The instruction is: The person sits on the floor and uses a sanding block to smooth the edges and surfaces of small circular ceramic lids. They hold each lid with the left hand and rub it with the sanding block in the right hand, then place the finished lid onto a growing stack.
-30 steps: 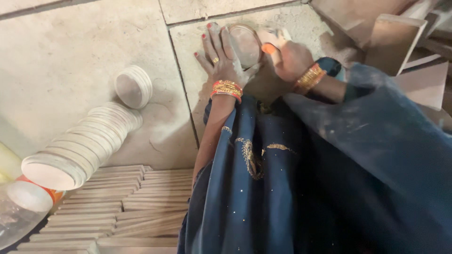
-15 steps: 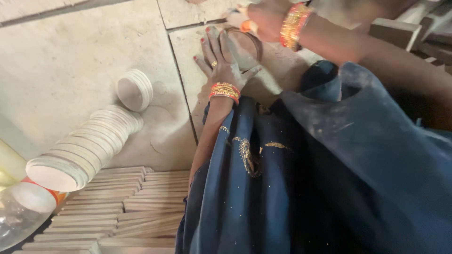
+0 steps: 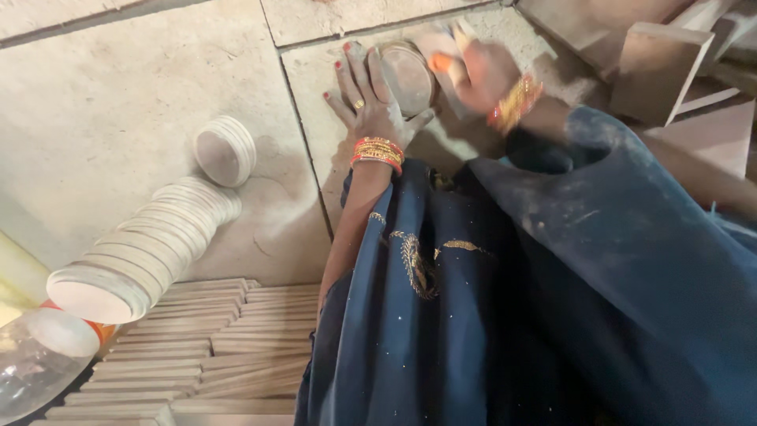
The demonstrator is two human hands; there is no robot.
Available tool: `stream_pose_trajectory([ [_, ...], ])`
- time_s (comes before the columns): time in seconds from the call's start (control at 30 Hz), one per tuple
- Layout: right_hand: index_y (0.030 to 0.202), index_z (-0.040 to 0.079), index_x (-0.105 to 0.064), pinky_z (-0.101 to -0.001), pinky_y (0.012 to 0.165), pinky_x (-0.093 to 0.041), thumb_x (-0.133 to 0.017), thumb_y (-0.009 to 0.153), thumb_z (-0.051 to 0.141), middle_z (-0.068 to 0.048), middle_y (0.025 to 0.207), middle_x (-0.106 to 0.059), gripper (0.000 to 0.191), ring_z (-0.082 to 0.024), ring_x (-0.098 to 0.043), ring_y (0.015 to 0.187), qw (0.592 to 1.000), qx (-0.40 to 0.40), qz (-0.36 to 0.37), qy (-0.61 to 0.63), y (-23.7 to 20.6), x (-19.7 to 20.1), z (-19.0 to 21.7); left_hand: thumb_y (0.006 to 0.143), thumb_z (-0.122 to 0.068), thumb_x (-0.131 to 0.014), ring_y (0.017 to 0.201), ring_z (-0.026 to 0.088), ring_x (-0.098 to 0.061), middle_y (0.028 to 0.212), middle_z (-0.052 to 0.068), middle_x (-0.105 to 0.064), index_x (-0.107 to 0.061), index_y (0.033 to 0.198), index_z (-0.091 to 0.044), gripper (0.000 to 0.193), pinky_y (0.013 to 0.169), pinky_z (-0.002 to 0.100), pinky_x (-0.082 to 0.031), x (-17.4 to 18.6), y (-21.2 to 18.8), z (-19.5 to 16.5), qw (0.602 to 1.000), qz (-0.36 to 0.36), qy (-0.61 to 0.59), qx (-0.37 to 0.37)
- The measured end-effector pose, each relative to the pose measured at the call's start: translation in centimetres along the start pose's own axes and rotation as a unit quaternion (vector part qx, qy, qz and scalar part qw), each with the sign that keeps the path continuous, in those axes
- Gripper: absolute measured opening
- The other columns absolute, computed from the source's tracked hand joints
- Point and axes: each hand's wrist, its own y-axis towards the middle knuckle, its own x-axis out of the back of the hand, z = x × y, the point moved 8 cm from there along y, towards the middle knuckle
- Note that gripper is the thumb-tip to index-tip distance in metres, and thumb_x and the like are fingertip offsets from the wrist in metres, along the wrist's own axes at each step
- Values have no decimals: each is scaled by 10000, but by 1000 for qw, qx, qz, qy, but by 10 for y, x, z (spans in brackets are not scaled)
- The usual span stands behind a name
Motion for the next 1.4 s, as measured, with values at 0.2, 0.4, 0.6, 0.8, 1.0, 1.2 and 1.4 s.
stream_pose_trajectory([
  [0.2,834,-69,-686,-449,515,-532,-667,786,27,-236,720,-659,109,-345,-699,631,969,98,213,-75,109,-11,23,583,-745,-872,1546,440,-27,1670,202,-16,-109,1598,-94,1426,1180,764,-79,0,2,3,1000,14,-12,10],
  [0.4,1068,54,-777,-525,542,-492,-668,975,201,-231,738,-666,206,-419,-643,627,994,94,43,-41,57,32,49,630,-736,-875,1564,463,-33,1693,208,-13,-95,1612,-53,1428,1178,768,-80,11,0,-5,999,-41,4,-32],
  [0.6,1029,3,-695,-562,660,-511,-633,1002,270,-240,785,-674,275,-459,-650,719,991,-74,109,-30,-40,-8,5,551,-670,-910,1555,438,-23,1669,213,-7,-108,1586,-82,1436,1182,770,-66,-1,0,2,1000,16,-13,19],
  [0.8,1026,-44,-658,-563,683,-526,-670,880,122,-260,790,-671,221,-457,-660,749,994,-47,92,-28,13,7,9,576,-750,-916,1550,452,-12,1668,209,-1,-100,1587,-56,1473,1160,787,-49,7,0,-2,999,-32,-42,-7],
  [1.0,1030,3,-665,-543,661,-539,-696,894,138,-213,869,-695,194,-428,-687,788,994,-8,80,-70,61,31,43,543,-723,-883,1579,419,-16,1699,189,-5,-99,1616,-85,1474,1206,744,-54,3,0,1,1000,3,3,12],
  [1.2,1451,211,-571,-528,575,-531,-633,895,138,-200,899,-708,564,-417,-685,700,989,1,123,-79,-12,27,49,556,-742,-937,1542,428,-18,1663,204,-14,-104,1587,-73,1485,1160,774,-45,8,0,-3,998,-38,-52,-18],
  [1.4,1405,161,-590,-523,615,-539,-591,981,136,-194,919,-714,425,-413,-698,752,988,6,125,-85,10,34,53,518,-654,-933,1569,414,-14,1684,180,-30,-108,1598,-107,1465,1193,766,-58,0,0,1,1000,-11,-19,3],
])
